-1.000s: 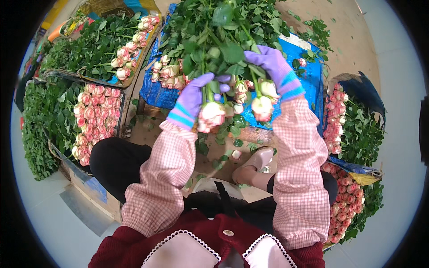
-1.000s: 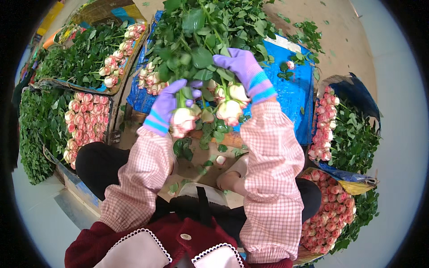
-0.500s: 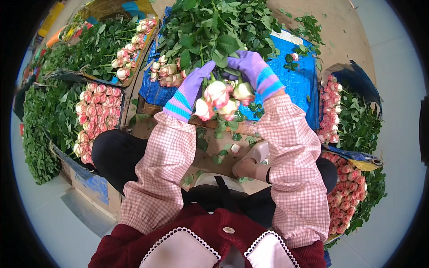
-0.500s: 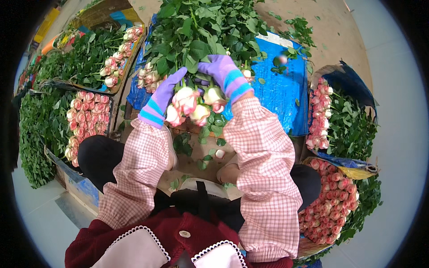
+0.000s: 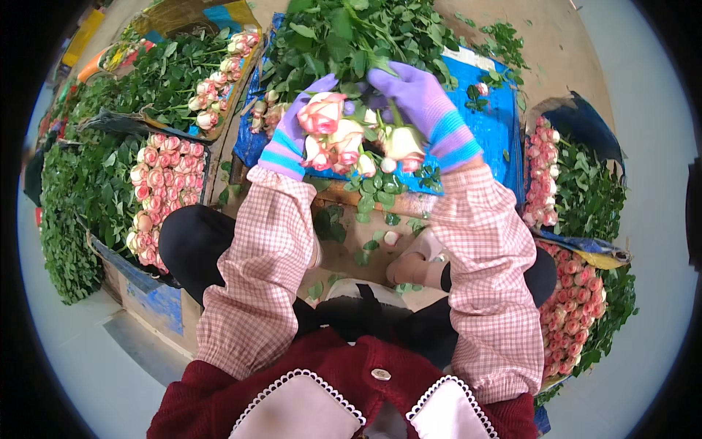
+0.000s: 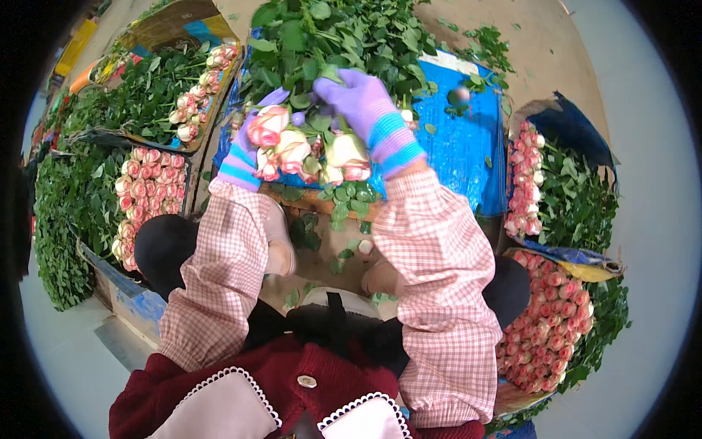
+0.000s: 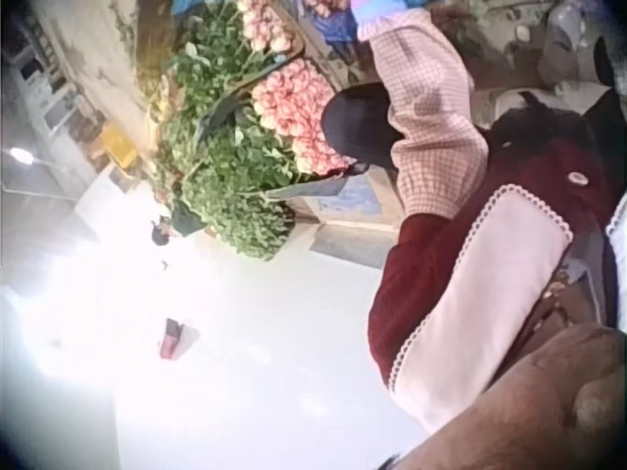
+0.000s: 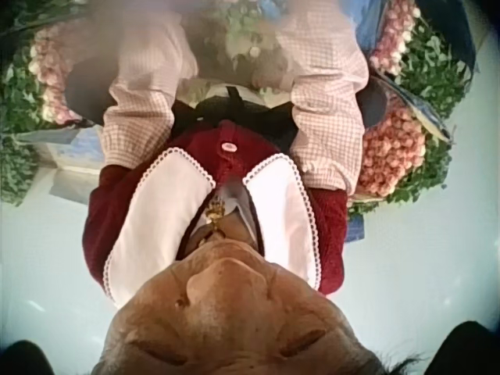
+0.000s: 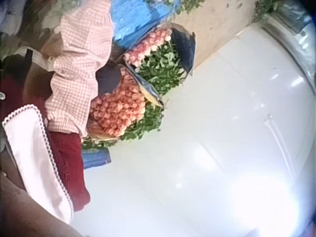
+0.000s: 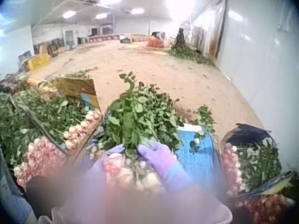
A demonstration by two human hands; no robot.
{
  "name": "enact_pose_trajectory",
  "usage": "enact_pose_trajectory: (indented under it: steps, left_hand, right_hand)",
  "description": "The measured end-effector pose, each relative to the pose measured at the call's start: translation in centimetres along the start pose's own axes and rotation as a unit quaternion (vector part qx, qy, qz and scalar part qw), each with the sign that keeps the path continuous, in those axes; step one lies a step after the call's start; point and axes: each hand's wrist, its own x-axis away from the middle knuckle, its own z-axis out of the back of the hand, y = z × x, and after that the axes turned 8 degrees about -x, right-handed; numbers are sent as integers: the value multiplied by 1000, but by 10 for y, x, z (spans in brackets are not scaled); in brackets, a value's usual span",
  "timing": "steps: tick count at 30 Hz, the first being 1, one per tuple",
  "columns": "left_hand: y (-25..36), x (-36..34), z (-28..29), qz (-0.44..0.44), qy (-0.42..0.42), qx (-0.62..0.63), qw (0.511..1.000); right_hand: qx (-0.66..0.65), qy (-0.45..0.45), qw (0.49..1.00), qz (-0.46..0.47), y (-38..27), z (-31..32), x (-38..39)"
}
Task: The person sits on the floor and trims the leaves and stems of pink roses using shears. They handle the flowers by hand, removing unwanted foliage and cutting the stems to a uniform length before placing them into a basket.
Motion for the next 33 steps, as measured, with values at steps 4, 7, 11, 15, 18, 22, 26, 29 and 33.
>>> enact_pose_trajectory:
  steps: [4, 7, 11, 15, 18, 22, 26, 29, 33]
  left_hand:
    - [1, 7, -33, -44, 40, -148, 987]
    - [3, 9, -15, -76, 61, -223, 970]
    - [16, 25, -2, -88, 84, -60, 991]
    - [33, 15, -30, -101, 99, -88, 986]
    - [34, 27, -7, -89, 12, -22, 996]
    - [26, 36, -84, -98, 28, 142, 985]
    - [48, 44, -205, -59, 280, 53, 957]
    - [43, 93, -218, -29, 279, -35, 959]
    - [27, 139, -197, -18, 253, -66, 965]
  right_hand:
    - [191, 48, 979, 50, 41, -14, -37]
    - [244, 39, 967, 61, 45, -16, -44]
    - [68, -56, 996, 23, 21, -24, -32]
    - [114, 195, 971, 80, 100, 0, -61]
    - [386, 122, 907, -113, 124, -50, -46]
    - [466, 223, 852, -86, 165, -97, -56]
    - [506, 362, 783, -4, 204, -92, -70]
    - [415, 259, 868, -88, 148, -73, -45]
    - [360, 212, 905, -72, 103, -55, -46]
